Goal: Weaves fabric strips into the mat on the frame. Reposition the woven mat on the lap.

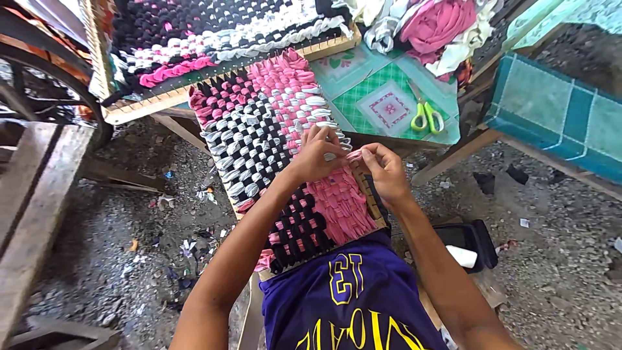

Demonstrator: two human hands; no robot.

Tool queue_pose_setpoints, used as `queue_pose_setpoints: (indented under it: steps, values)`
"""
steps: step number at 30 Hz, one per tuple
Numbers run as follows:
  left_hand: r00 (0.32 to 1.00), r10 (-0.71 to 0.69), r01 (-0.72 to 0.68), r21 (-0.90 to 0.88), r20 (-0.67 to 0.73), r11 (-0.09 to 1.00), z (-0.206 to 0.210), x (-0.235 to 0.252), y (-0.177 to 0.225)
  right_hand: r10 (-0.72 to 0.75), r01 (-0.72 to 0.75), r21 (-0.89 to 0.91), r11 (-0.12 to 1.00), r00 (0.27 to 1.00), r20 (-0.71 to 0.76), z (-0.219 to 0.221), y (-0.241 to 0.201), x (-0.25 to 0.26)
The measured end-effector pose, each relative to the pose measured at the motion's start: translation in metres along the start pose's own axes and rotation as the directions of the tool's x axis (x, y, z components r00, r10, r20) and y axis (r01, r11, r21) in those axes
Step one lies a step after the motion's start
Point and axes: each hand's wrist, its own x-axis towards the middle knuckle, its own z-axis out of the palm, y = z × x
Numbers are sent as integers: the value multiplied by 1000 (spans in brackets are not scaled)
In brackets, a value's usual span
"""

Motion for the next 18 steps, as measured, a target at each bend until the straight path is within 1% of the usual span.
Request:
queue_pose_setpoints:
  steps: [3, 8, 11, 13, 14, 15, 16, 18]
  values:
    - [999, 35, -34, 25, -20, 999, 1, -4, -2, 8, -11, 53, 999, 999, 49, 0, -6, -2]
    - [998, 57, -57, 50, -9, 997, 1, -6, -4, 28, -34, 148, 988, 999, 45, 7, 1, 1]
    - [999, 36, -35, -23, 12, 999, -4, 1, -4, -8, -1, 135, 991, 997, 71, 4, 5, 4]
    - [999, 20, -24, -96, -36, 995, -9, 8, -2, -51, 38, 108, 993, 992, 113, -2, 4, 5]
    - [998, 21, -26, -88, -58, 996, -12, 13, -1, -84, 72, 101, 992, 988, 127, -5, 4, 6]
    - [999, 10, -14, -71, -48, 997, -15, 18, 0, -124, 112, 91, 990, 984, 131, -9, 7, 6]
    - [1000, -4, 3, -27, -13, 1000, -16, 24, 0, -169, 160, 73, 984, 977, 128, -13, 10, 6]
    - [994, -38, 31, 74, 102, 997, -19, 35, 2, -267, 264, 36, 964, 953, 145, -20, 20, 5]
